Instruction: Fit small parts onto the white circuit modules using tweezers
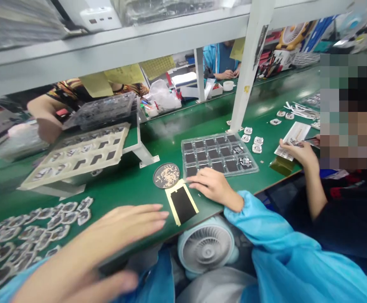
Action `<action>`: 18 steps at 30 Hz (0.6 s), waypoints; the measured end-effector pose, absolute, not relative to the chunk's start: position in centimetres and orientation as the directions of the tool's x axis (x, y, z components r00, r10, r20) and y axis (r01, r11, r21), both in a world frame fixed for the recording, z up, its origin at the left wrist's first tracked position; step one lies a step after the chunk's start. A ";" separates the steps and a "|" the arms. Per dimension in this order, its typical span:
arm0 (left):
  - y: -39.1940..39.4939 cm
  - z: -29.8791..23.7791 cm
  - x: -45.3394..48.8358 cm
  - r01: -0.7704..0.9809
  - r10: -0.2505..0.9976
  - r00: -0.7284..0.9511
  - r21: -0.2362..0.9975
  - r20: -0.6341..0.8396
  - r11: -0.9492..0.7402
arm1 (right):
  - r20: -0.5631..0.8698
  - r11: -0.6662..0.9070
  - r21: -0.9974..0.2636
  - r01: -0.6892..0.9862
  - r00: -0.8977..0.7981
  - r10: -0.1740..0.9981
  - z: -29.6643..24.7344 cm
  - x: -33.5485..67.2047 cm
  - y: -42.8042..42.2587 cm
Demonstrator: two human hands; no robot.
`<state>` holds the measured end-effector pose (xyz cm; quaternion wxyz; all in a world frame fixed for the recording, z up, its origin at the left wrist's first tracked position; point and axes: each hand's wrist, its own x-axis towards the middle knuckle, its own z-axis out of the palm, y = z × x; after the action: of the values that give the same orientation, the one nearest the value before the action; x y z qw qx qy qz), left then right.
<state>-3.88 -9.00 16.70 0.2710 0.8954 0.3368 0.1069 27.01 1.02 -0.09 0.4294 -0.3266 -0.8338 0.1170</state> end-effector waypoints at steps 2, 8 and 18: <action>-8.9 13.0 -2.5 0.517 0.722 0.691 0.723 -0.036 -0.458 | 0.566 0.700 -0.477 0.532 -0.423 0.707 -1.5 28.6 -1.3; -14.1 0.7 -1.5 0.338 0.914 0.378 0.941 -0.147 0.011 | 0.506 0.623 -0.421 0.660 -0.399 0.765 -3.9 30.5 -3.3; -20.8 -8.9 0.1 -0.170 0.891 -0.273 0.930 -0.363 0.326 | 0.717 0.616 -0.603 0.508 0.005 0.697 -5.7 31.0 -8.3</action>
<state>0.11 -20.79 -8.91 0.5280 0.2908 0.6199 0.5023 30.95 -8.33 -5.72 0.5634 -0.4303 -0.7003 0.0841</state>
